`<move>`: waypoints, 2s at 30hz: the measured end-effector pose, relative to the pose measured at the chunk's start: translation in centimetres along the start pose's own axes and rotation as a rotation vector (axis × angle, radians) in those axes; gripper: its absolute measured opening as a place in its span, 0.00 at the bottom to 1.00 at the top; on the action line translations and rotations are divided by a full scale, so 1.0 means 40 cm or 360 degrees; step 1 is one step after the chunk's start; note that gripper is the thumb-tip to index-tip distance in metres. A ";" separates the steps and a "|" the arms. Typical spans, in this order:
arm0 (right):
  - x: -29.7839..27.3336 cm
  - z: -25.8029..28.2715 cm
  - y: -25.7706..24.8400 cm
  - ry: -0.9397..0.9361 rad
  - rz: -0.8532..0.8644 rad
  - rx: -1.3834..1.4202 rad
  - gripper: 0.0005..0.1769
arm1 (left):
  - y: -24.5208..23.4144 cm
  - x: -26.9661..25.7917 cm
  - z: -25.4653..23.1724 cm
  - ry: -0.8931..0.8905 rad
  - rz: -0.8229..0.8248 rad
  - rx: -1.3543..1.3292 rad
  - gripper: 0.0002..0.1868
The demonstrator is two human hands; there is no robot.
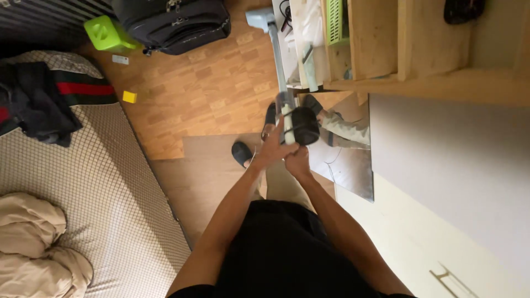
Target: Assembling components of a handheld vacuum cleaner and testing parts of the unit.
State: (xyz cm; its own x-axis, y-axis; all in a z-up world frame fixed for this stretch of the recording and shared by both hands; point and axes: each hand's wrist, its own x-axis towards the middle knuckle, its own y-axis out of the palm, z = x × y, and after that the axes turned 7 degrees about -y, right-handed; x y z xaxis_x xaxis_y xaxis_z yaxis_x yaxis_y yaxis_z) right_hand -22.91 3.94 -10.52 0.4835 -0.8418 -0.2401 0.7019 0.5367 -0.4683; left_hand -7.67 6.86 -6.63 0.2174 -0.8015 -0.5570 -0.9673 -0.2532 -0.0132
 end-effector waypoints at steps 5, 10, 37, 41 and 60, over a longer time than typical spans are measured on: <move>-0.162 0.073 -0.003 0.0340 -0.0003 0.0086 0.11 | 0.051 -0.124 0.099 -0.0003 -0.0009 0.0129 0.62; -0.277 0.207 -0.023 0.0784 -0.0013 0.0158 0.20 | 0.083 -0.242 0.152 0.0118 -0.0027 0.0080 0.61; -0.588 -0.141 -0.173 -0.0042 0.0303 0.0060 0.09 | 0.366 -0.499 0.268 0.0035 -0.0054 -0.0334 0.61; -0.556 -0.117 -0.299 0.0312 0.0547 -0.0300 0.07 | 0.480 -0.487 0.278 0.0437 -0.0213 -0.0601 0.60; -0.277 0.084 -0.224 0.0336 0.0746 -0.0138 0.11 | 0.347 -0.305 0.205 0.0004 -0.0526 -0.0272 0.64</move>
State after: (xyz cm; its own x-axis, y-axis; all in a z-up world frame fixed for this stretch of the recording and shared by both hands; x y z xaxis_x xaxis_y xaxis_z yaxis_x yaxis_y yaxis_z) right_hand -32.79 8.64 -0.79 0.6134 -0.5103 -0.6028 0.3851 0.8596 -0.3358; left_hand -24.82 17.59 -6.83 0.5147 -0.6629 -0.5438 -0.8093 -0.5850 -0.0529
